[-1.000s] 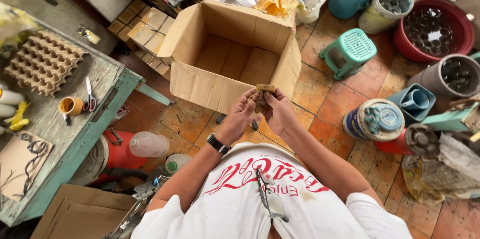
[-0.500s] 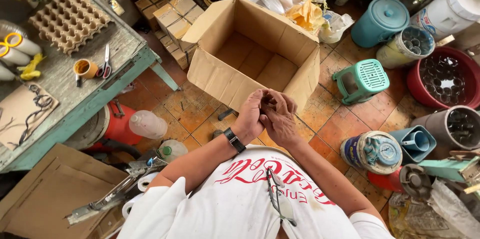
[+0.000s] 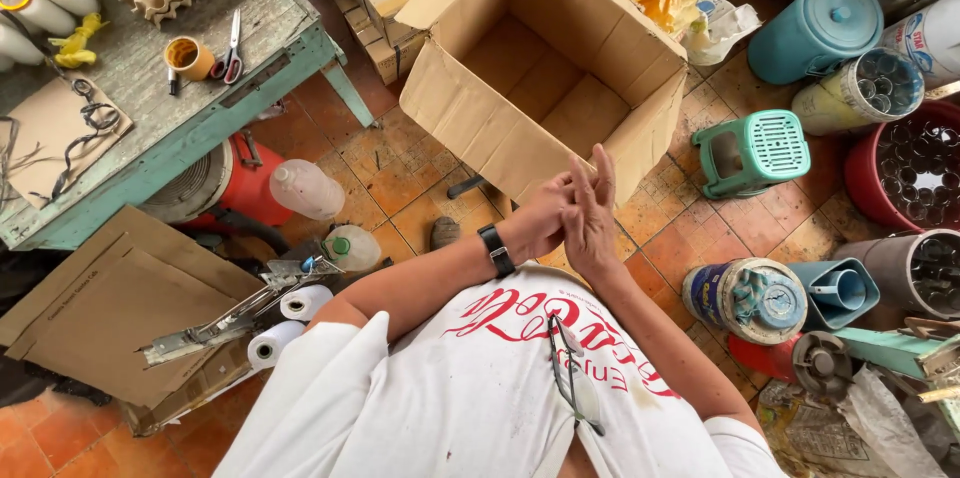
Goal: Unfolding cardboard boxes and cutting them into smaller pieces using scissors in a workshop environment.
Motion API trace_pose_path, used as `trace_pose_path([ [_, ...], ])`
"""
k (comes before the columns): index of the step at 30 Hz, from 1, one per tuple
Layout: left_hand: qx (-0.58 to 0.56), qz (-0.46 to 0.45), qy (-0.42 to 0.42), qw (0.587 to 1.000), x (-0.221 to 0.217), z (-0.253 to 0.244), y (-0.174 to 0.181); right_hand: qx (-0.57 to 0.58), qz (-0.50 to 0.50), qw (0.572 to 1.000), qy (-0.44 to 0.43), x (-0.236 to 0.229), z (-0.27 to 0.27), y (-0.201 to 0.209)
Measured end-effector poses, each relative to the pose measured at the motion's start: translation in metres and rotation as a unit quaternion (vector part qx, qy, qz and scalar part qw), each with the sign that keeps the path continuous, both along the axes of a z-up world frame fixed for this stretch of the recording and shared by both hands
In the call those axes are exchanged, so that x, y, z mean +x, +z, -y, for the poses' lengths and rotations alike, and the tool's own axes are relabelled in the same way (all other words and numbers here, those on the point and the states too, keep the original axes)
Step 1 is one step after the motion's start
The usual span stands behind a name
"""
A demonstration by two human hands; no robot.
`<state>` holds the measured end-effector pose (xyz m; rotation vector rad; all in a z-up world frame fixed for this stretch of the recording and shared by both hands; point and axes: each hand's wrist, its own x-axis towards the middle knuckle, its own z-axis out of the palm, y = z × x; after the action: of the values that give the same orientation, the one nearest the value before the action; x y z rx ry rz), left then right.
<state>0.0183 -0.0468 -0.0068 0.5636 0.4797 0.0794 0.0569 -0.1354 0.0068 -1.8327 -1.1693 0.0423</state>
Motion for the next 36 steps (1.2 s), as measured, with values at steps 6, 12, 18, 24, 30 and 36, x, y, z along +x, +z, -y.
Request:
trace_pose_path([
  [6, 0.102, 0.034, 0.017, 0.994, -0.004, 0.013, 0.024, 0.039, -0.05, 0.998, -0.02, 0.008, 0.001, -0.013],
  [12, 0.168, -0.003, -0.012, 0.986, 0.004, 0.016, -0.007, 0.066, -0.073, 0.994, -0.047, 0.002, -0.001, -0.012],
  [18, 0.109, -0.092, -0.003, 0.99, -0.009, 0.02, 0.051, 0.087, -0.096, 0.988, -0.08, 0.004, -0.008, -0.011],
  [24, 0.031, -0.062, 0.014, 0.998, 0.006, 0.017, 0.003, 0.112, -0.13, 0.981, -0.09, 0.007, -0.006, -0.013],
  [30, 0.019, -0.067, 0.074, 0.995, 0.034, 0.026, -0.044, 0.142, -0.198, 0.97, 0.003, 0.015, -0.01, -0.029],
  [36, 0.001, -0.058, 0.075, 0.995, 0.058, 0.027, -0.132, 0.14, -0.242, 0.959, 0.05, 0.014, -0.018, -0.034],
])
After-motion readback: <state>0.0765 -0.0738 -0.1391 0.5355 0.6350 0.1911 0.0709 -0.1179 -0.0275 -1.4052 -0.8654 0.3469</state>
